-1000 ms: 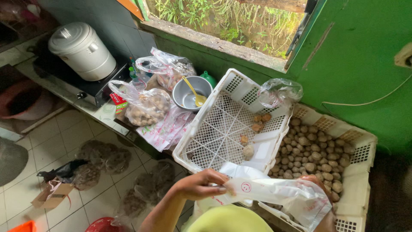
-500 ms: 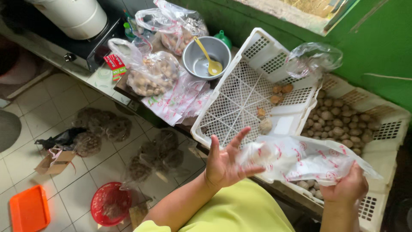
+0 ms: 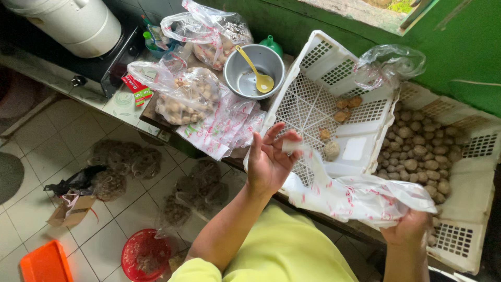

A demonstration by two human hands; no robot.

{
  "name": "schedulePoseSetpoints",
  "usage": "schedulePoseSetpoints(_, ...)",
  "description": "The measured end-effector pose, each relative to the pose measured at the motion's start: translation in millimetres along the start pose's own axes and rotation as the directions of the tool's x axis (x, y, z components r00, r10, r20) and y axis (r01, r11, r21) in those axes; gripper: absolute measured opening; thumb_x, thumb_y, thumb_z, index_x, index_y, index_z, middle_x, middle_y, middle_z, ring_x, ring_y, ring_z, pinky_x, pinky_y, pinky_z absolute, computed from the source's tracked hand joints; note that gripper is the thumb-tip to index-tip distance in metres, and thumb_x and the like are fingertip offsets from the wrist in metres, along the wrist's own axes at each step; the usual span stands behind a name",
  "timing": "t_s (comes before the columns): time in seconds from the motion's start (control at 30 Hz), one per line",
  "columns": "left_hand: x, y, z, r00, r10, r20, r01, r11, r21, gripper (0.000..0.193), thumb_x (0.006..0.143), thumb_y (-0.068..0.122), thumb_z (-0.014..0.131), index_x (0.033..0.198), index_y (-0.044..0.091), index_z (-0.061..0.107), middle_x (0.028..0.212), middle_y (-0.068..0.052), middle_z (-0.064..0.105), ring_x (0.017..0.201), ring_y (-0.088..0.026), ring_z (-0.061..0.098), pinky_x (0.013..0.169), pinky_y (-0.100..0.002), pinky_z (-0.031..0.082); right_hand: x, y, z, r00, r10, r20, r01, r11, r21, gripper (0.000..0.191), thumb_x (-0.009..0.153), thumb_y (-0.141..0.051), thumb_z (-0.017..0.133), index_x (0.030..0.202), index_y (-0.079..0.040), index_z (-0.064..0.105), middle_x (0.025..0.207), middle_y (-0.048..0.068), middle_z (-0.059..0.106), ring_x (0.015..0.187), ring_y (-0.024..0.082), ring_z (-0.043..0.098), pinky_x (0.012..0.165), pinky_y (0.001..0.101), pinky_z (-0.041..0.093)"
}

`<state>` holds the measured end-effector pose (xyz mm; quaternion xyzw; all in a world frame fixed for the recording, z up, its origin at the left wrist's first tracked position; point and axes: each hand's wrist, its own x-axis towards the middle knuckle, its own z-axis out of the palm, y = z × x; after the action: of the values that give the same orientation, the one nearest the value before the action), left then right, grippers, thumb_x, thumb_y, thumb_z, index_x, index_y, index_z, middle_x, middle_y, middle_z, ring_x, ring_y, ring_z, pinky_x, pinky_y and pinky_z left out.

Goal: The person stands at a table with crates of round meatballs, lines a plastic bag over one hand, and uses it to scoop meatballs from a crate into the bag. They then tie the filled bag, place it aside, and repeat the bagging with additional plastic bags.

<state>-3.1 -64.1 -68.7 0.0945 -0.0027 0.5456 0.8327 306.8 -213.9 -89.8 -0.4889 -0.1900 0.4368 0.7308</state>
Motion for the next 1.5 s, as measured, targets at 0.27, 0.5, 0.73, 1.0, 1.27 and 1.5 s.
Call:
schedulePoseSetpoints(0.27, -29, -77, 4, 0.783, -0.594, -0.185, 0.619, 0.775, 0.129, 0.082, 0.097, 0.065, 0.047, 0.158, 0.012, 0.035, 0.155, -0.008, 0.048, 0.140, -0.030, 0.050, 0.117, -0.049, 0.042, 4, -16, 29, 0.983, -0.113, 0.144, 0.042, 0.905, 0.424, 0.040, 0.114, -0.040, 0.055, 0.123, -0.002, 0.061, 0.124, 0.013, 0.069, 0.115, 0.029, 0.067, 0.106, 0.0470, 0.054)
schedulePoseSetpoints(0.5, -31, -57, -20, 0.819, -0.573, -0.022, 0.573, 0.819, 0.000, 0.096, 0.093, 0.075, 0.046, 0.159, 0.006, 0.033, 0.155, -0.013, 0.049, 0.140, -0.033, 0.051, 0.116, -0.052, 0.043, -31, -37, 39, 0.991, -0.109, -0.079, 0.127, 0.952, 0.280, 0.039, 0.105, -0.039, 0.056, 0.127, -0.008, 0.063, 0.133, 0.008, 0.067, 0.126, 0.029, 0.065, 0.111, 0.0500, 0.053)
schedulePoseSetpoints(0.73, -7, -15, -21, 0.817, -0.571, 0.078, -0.009, 0.122, 0.992, 0.075, 0.099, 0.055, 0.065, 0.147, -0.001, 0.052, 0.145, -0.019, 0.058, 0.137, -0.031, 0.056, 0.116, -0.043, 0.045, -28, -23, -4, 0.968, -0.007, -0.253, -0.001, 0.999, -0.032, 0.036, 0.107, -0.037, 0.047, 0.121, -0.007, 0.063, 0.119, 0.008, 0.070, 0.109, 0.024, 0.070, 0.096, 0.0411, 0.059)
schedulePoseSetpoints(1.0, -3, -55, 41, 0.966, -0.257, 0.025, 0.072, 0.358, 0.931, 0.091, 0.089, 0.017, 0.075, 0.161, 0.006, 0.020, 0.141, -0.017, 0.056, 0.125, -0.025, 0.059, 0.106, -0.037, 0.049, 46, 19, -45, 0.962, -0.067, -0.266, -0.031, 0.937, -0.348, 0.035, 0.108, -0.034, 0.051, 0.124, -0.005, 0.063, 0.115, 0.010, 0.069, 0.102, 0.023, 0.065, 0.088, 0.0372, 0.052)
schedulePoseSetpoints(1.27, -35, -93, 25, 0.872, -0.265, -0.410, 0.415, 0.846, 0.335, 0.027, 0.100, 0.007, 0.064, 0.125, 0.001, 0.056, 0.111, -0.010, 0.069, 0.098, -0.021, 0.074, 0.089, -0.043, 0.062, 115, 22, -16, 0.995, -0.100, -0.007, 0.089, 0.910, -0.406, 0.034, 0.109, -0.031, 0.056, 0.126, -0.003, 0.062, 0.113, 0.012, 0.068, 0.101, 0.021, 0.064, 0.090, 0.0344, 0.052)
schedulePoseSetpoints(1.5, -49, -76, 45, 0.981, 0.129, -0.147, 0.054, 0.543, 0.838, 0.023, 0.100, 0.004, 0.061, 0.121, -0.001, 0.068, 0.101, -0.008, 0.077, 0.091, -0.015, 0.073, 0.083, -0.030, 0.059, 128, 29, 84, 0.852, -0.063, 0.519, 0.371, 0.773, -0.514, 0.040, 0.103, -0.030, 0.063, 0.131, -0.001, 0.055, 0.113, 0.012, 0.069, 0.103, 0.021, 0.065, 0.090, 0.0321, 0.052)
